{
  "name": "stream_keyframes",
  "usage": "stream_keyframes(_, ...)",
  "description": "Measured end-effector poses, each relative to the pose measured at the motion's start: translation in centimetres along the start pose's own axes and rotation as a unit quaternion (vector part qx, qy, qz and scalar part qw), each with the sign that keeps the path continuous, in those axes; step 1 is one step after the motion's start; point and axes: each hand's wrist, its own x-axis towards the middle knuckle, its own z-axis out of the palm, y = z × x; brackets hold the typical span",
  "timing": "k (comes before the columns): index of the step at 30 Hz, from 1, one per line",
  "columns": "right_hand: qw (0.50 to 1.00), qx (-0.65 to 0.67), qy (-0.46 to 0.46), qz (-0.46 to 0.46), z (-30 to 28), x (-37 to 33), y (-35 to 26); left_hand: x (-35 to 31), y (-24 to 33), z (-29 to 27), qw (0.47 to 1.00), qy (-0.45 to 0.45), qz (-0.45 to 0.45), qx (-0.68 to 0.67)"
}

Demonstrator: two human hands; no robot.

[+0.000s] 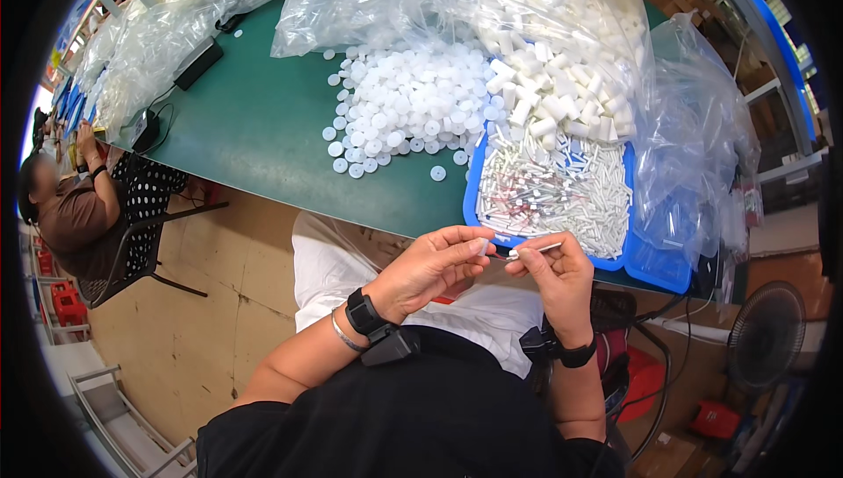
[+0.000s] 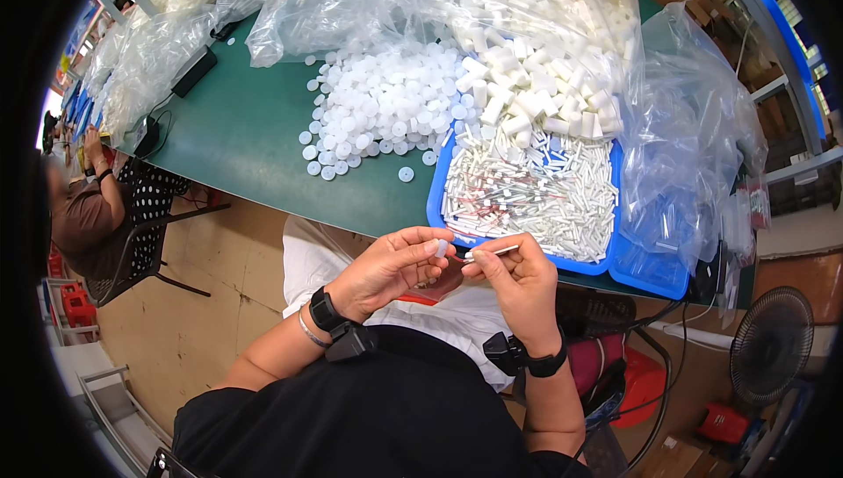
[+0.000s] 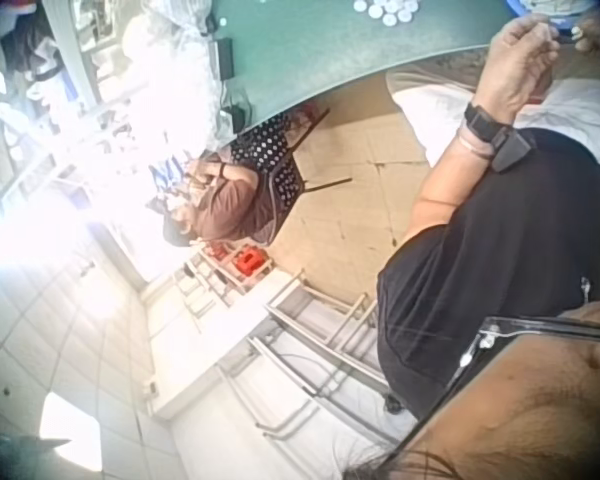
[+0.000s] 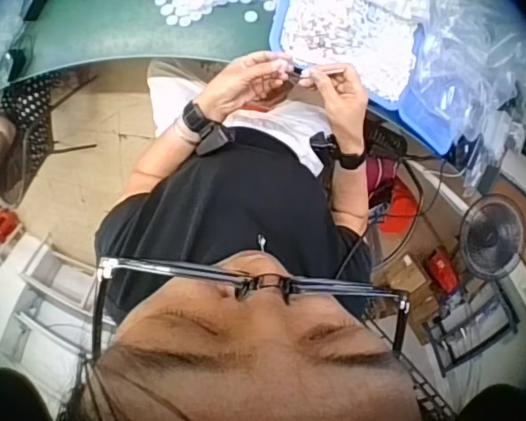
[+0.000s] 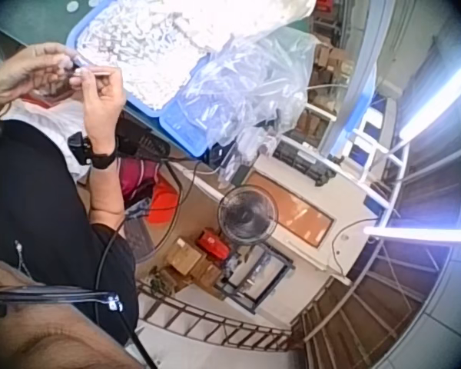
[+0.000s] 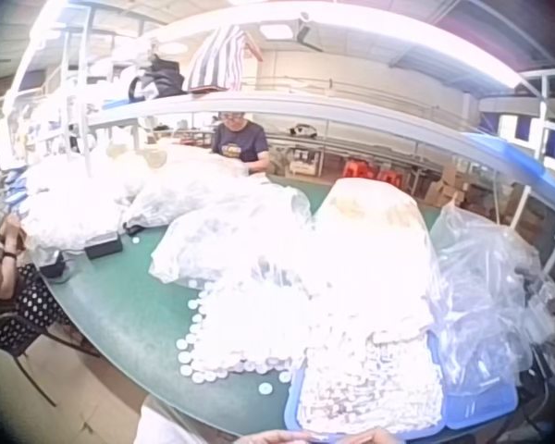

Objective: The person sits at a green table and repeatedly assembles small white plastic components. They pick up a white cap and a white rod, insert the rod into the cap, and place the assembled unit into a blue tray. The process is repeated continuously throughout the video.

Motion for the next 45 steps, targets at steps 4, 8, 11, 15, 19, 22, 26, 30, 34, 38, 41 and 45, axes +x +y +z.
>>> stream_keyframes(4, 0.999, 0.019, 0.048, 0.006, 0.4, -0.1, 0.6, 0.0, -0.1, 0.0, 1.000, -0.003, -0.012, -0.003)
stream_keyframes(8, 0.995, 0.045, 0.083, 0.026, 0.8, 0.0, 0.5, -0.1, 0.1, 0.3, 1.000, -0.014, -0.026, -0.010)
stream_keyframes(11, 0.997, 0.030, 0.069, 0.019, 1.0, -0.1, 0.5, 0.2, -0.1, 0.0, 0.998, -0.019, -0.030, -0.046)
stream_keyframes(15, 0.996, -0.028, 0.075, -0.040, 0.8, -0.4, 1.1, 0.2, -0.2, -0.5, 0.996, -0.023, -0.029, -0.082)
stream_keyframes(19, 0.996, -0.035, 0.061, -0.049, 1.1, -0.7, 1.4, 0.4, -0.4, -0.4, 0.995, -0.033, -0.044, -0.082)
stream_keyframes(22, 0.994, -0.079, 0.013, -0.070, 1.3, -0.7, 2.2, 0.4, -0.3, 0.0, 0.995, -0.035, -0.049, -0.079)
stream_keyframes(26, 0.962, -0.266, -0.009, -0.068, 0.8, -0.4, 0.6, 0.4, -0.6, -0.6, 0.997, -0.019, -0.035, -0.062)
stream_keyframes(30, 0.893, -0.405, -0.006, -0.194, 0.7, -0.1, 1.1, 0.4, -0.9, -0.3, 0.999, 0.002, -0.032, -0.040)
stream_keyframes(34, 0.851, -0.461, -0.006, -0.251, 1.2, -0.1, 1.5, 0.7, -2.3, -0.9, 0.997, -0.010, -0.026, -0.069)
stream_keyframes(38, 0.859, -0.457, -0.019, -0.231, 1.2, -0.4, 1.8, 0.3, -2.4, -0.7, 0.995, -0.034, -0.050, -0.078)
stream_keyframes(41, 0.869, -0.428, 0.000, -0.247, 1.2, -0.2, 2.6, 0.4, -2.4, -0.3, 0.995, -0.024, -0.050, -0.077)
stream_keyframes(45, 0.882, -0.412, 0.000, -0.228, 1.1, -0.1, 2.2, 0.5, -2.0, 0.1, 0.999, 0.011, -0.004, -0.041)
